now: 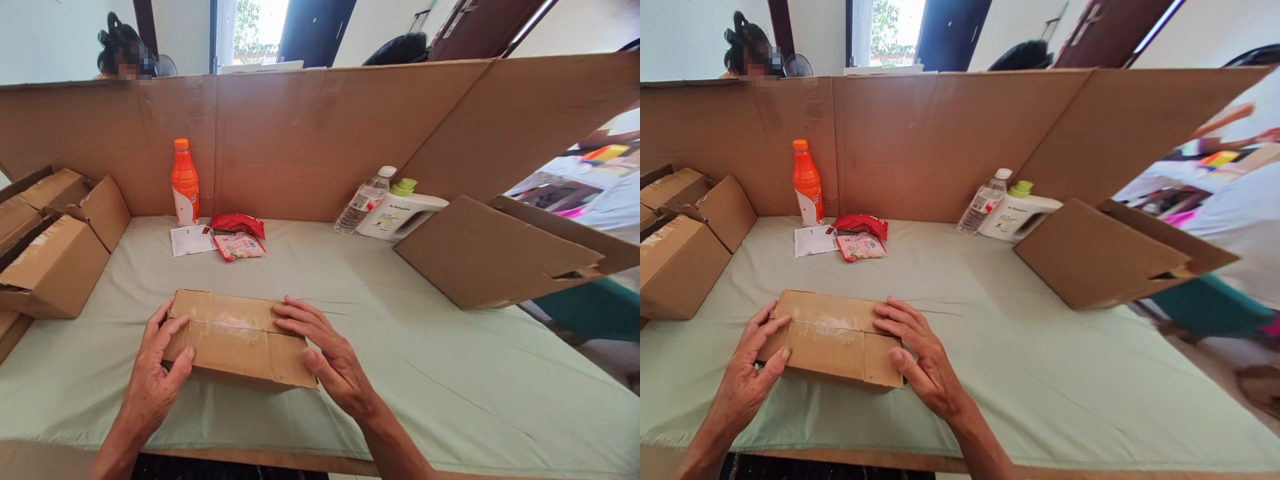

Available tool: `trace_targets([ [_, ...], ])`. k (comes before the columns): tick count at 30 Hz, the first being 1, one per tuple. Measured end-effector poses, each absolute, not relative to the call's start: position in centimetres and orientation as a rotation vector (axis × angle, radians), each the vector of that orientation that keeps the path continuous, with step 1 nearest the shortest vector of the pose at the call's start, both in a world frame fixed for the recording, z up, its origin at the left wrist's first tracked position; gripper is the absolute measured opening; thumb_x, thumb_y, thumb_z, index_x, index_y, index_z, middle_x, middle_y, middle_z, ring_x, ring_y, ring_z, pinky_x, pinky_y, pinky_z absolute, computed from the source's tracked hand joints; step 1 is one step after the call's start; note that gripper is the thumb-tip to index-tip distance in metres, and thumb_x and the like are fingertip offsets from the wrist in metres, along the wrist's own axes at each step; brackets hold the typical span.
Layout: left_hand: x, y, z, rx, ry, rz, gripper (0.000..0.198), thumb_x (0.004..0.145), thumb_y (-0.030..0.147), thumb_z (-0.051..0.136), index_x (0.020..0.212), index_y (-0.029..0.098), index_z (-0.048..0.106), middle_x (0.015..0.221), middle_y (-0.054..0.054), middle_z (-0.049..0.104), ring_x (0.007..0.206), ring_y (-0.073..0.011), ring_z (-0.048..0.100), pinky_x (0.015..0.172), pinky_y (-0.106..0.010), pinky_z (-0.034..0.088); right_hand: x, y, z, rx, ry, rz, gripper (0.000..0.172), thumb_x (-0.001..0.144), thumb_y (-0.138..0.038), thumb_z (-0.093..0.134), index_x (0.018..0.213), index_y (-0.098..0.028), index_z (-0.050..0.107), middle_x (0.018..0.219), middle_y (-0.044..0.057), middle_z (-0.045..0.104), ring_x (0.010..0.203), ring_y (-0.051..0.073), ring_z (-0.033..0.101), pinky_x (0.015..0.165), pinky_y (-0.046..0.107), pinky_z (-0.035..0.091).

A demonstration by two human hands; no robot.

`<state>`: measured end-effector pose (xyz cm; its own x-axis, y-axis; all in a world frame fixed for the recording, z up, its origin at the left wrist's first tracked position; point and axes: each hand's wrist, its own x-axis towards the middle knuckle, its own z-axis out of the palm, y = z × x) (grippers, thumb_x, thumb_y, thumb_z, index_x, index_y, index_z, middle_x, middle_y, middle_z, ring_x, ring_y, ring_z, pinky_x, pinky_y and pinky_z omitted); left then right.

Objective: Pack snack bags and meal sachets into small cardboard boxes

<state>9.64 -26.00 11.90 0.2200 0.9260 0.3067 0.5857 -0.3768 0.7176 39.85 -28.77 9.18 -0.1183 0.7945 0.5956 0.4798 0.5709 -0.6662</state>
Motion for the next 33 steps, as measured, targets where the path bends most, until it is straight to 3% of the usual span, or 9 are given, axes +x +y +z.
trace_targets([
  [5,9.4,-26.1,11.7,1.989,1.432,0.97,0.038,0.094,0.039,0.055,0.129,0.027,0.066,0.155,-0.012,0.048,0.143,-0.0334,0.047,0.111,-0.053,0.046,40.2,-30.7,8.0,-1.15,-1.785,0.395,0.056,0.101,-0.061,0.04,0.142,-0.028,0.059,0.162,0.011,0.041,0.147,0.033,0.04,0.114,0.052,0.043],
  [9,9.3,-26.4,11.3,1.983,1.426,0.972,0.04,0.095,0.04,0.054,0.13,0.025,0.066,0.153,-0.014,0.049,0.144,-0.0326,0.046,0.111,-0.051,0.047,39.9,-31.7,7.1,-1.189,-1.779,0.444,0.065,0.099,-0.066,0.039,0.153,-0.03,0.046,0.169,0.01,0.025,0.153,0.034,0.03,0.117,0.051,0.039],
  [20,7.4,-27.5,10.3,2.149,1.426,0.997,0.044,0.098,0.036,0.051,0.141,0.027,0.057,0.153,-0.016,0.049,0.143,-0.0328,0.048,0.109,-0.052,0.05,40.1,-30.6,4.8,-1.26,-1.764,0.661,0.06,0.101,-0.055,0.046,0.156,-0.035,0.04,0.169,0.007,0.027,0.155,0.032,0.025,0.119,0.052,0.036],
  [26,4.1,-28.6,9.4,2.301,1.602,1.004,0.052,0.097,0.032,0.053,0.148,0.032,0.045,0.154,-0.014,0.046,0.141,-0.0343,0.05,0.103,-0.053,0.055,36.6,-25.5,5.4,-1.148,-1.591,0.947,0.065,0.1,-0.056,0.047,0.159,-0.031,0.036,0.164,0.008,0.039,0.148,0.027,0.041,0.118,0.046,0.04],
  [29,3.4,-28.9,9.1,2.283,1.71,1.07,0.047,0.098,0.032,0.051,0.145,0.03,0.049,0.157,-0.014,0.041,0.135,-0.0335,0.056,0.099,-0.051,0.058,34.6,-21.9,6.5,-1.144,-1.554,1.02,0.069,0.096,-0.063,0.049,0.154,-0.026,0.045,0.16,0.009,0.045,0.146,0.028,0.043,0.12,0.047,0.037],
  [33,3.5,-28.3,9.1,2.294,1.82,1.165,0.044,0.099,0.032,0.05,0.143,0.029,0.051,0.167,-0.014,0.023,0.122,-0.0304,0.063,0.091,-0.048,0.062,31.6,-16.8,7.6,-1.144,-1.507,1.055,0.068,0.093,-0.07,0.049,0.141,-0.024,0.06,0.15,0.009,0.058,0.141,0.029,0.048,0.12,0.047,0.034],
])
